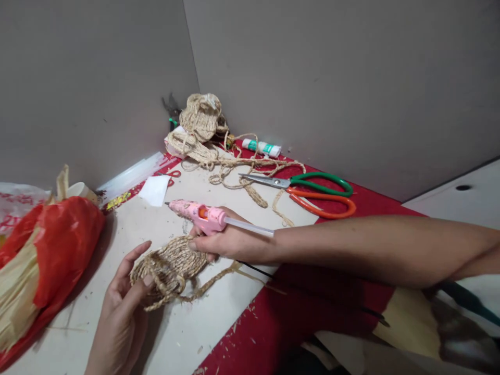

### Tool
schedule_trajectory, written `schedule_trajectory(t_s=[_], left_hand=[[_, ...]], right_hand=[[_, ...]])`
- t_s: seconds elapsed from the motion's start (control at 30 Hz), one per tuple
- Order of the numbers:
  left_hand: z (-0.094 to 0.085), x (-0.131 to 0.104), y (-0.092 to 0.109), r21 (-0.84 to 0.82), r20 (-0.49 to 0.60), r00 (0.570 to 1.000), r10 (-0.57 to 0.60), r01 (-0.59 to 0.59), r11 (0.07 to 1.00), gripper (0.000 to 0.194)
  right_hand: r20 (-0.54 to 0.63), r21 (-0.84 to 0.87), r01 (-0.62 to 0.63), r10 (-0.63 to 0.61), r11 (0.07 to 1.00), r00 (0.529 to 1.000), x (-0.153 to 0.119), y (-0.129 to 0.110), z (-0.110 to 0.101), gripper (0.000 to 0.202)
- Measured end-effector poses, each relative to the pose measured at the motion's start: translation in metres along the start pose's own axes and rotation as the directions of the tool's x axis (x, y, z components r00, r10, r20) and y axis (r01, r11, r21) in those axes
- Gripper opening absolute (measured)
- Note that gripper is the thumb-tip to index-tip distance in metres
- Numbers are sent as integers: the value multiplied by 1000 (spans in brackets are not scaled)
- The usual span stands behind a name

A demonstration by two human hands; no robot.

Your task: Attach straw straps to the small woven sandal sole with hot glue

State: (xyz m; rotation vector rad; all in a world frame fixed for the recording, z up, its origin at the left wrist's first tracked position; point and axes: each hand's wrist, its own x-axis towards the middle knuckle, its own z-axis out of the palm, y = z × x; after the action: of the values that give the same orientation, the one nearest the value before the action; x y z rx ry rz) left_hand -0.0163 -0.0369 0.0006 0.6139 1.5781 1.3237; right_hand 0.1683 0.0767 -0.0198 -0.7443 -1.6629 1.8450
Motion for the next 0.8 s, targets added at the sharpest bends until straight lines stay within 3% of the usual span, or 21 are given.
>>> schedule_trajectory(t_s=[0.13, 0.23, 0.33, 0.4, 0.5, 0.6, 0.7, 0.8], left_hand=[[-10, 5, -2, -170, 104, 991, 83, -65, 983, 54], [-7, 4, -1, -154, 74, 988, 134, -121, 981, 61], [-4, 1, -1, -43, 12, 964, 266, -266, 963, 74], [-6, 1, -2, 79, -7, 917, 399, -397, 914, 78], [-17, 6, -6, 314, 65, 847, 527, -519, 795, 58], [-26, 13, -9, 490, 164, 829, 535, -539, 685, 26], [-27, 19, -13, 552, 216, 850, 480, -512, 659, 28], [-26, 24, -16, 574, 259, 871, 418, -487, 658, 31]], right_hand=[[-64, 85, -84, 89, 993, 994, 8, 0, -6, 15], [-112, 147, -96, 113, 984, 987, 12, -5, -8, 18], [-114, 168, -70, 90, 983, 989, 12, -11, -7, 19], [-102, 170, -74, 93, 983, 991, 11, -13, -6, 21], [-106, 135, -126, 141, 983, 984, 7, -14, -4, 20], [-129, 11, -158, 158, 987, 979, 4, -9, -4, 16], [-149, -108, -133, 116, 985, 982, 1, -6, -7, 15], [-214, -364, -13, -71, 931, 974, -3, -7, -13, 12]])
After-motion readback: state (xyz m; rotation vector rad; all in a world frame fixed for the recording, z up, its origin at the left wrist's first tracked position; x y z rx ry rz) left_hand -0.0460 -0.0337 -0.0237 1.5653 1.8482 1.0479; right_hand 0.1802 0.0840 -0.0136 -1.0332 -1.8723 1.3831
